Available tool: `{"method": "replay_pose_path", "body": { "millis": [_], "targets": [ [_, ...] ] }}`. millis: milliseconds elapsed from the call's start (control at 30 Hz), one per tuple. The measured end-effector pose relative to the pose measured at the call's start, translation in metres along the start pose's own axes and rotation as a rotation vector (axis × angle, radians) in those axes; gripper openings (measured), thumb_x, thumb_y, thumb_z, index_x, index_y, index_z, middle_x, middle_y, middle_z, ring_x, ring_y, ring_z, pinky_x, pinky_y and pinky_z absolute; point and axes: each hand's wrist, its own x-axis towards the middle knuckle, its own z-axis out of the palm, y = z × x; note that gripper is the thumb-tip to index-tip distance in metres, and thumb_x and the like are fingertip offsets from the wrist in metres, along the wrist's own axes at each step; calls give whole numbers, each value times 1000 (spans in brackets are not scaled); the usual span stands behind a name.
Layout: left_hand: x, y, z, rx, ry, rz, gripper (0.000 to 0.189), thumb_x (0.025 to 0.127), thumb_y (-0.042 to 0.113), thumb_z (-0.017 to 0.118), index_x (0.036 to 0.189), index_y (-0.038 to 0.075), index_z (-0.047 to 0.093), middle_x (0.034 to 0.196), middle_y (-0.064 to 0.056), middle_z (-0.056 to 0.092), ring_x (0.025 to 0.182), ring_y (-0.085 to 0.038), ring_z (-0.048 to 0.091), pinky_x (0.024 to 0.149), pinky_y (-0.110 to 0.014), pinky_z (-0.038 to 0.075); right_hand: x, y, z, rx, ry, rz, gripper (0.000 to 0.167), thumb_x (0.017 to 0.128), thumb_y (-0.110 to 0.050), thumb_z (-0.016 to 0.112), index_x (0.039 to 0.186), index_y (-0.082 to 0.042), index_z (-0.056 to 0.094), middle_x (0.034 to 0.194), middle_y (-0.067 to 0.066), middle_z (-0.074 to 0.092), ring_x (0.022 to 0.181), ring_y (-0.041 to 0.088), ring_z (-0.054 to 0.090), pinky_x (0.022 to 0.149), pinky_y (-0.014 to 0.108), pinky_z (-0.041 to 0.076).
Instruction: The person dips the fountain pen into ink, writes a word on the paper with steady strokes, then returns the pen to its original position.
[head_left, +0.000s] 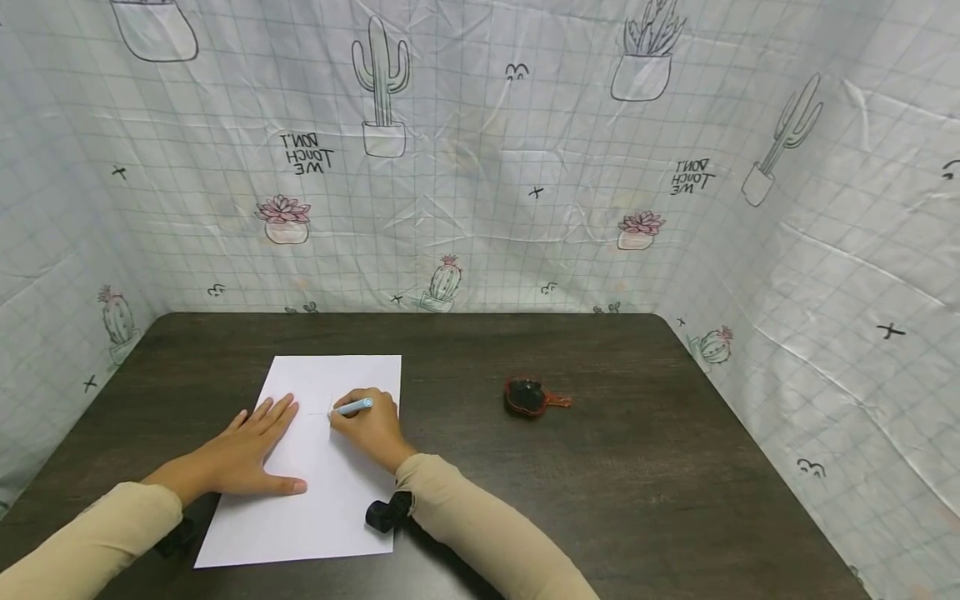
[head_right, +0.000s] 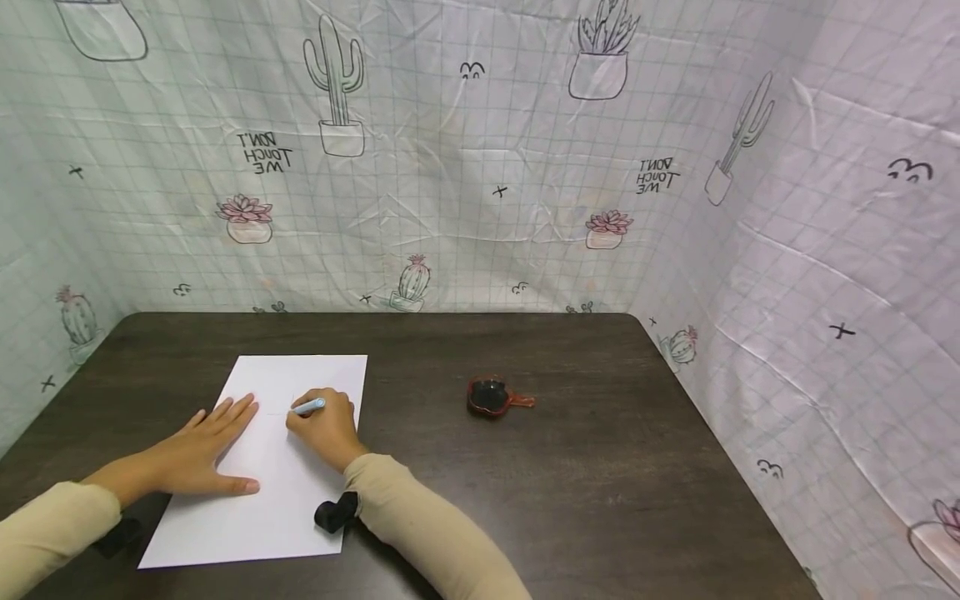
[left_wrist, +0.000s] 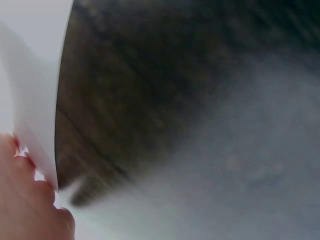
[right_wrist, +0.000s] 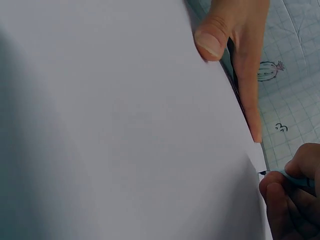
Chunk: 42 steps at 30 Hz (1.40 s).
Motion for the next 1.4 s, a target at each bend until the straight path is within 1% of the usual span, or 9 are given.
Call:
{"method": "replay_pose_path", "body": {
  "millis": [200, 433, 600, 900, 1133, 1400],
  "targets": [
    [1, -1, 1, 4, 3, -2, 117, 72, 72, 65, 151, -1, 19, 158, -21, 14, 142, -49, 12, 107, -70, 7, -6, -3, 1, -22, -6, -32, 6, 78, -7, 69, 77, -9, 74, 65, -4, 69, 52, -10, 48, 49, 9, 41],
    [0, -1, 3, 4, 11, -4, 117, 71, 72, 65, 151, -1, 19, 158, -21, 15, 142, -49, 12, 106, -71, 8, -12, -7, 3, -41, -19, -33, 5, 77, -9, 71, 76, -12, 75, 62, -7, 68, 52, -12, 46, 49, 8, 40],
    [0, -2, 4, -3, 15, -1, 116, 72, 70, 66, 151, 0, 19, 158, -21, 15, 142, -49, 12, 106, -71, 7, -17, -11, 5, -29, -33, -27, 6, 76, -8, 71, 76, -12, 75, 63, -6, 68, 51, -11, 46, 48, 8, 40],
    [-1, -2, 5, -20, 21, 10, 115, 73, 68, 67, 151, 0, 19, 158, -20, 14, 142, -49, 11, 105, -72, 7, -25, -17, 14, -53, -81, -78, 7, 78, -7, 70, 80, -9, 76, 65, -5, 70, 52, -14, 45, 49, 6, 40],
    [-1, -2, 6, -24, 25, 23, 114, 73, 67, 67, 152, 0, 18, 158, -20, 14, 142, -49, 11, 105, -72, 7, -29, -20, 18, -29, -124, -79, 6, 80, -8, 71, 83, -8, 76, 67, -5, 71, 54, -15, 46, 51, 6, 41],
    [-3, 0, 3, -40, 23, 22, 113, 74, 65, 68, 151, -1, 18, 158, -21, 13, 141, -50, 11, 105, -73, 7, -28, -20, 19, -16, -126, -86, 4, 80, -9, 73, 83, -8, 76, 69, -4, 71, 54, -15, 46, 51, 6, 41]
  ]
}}
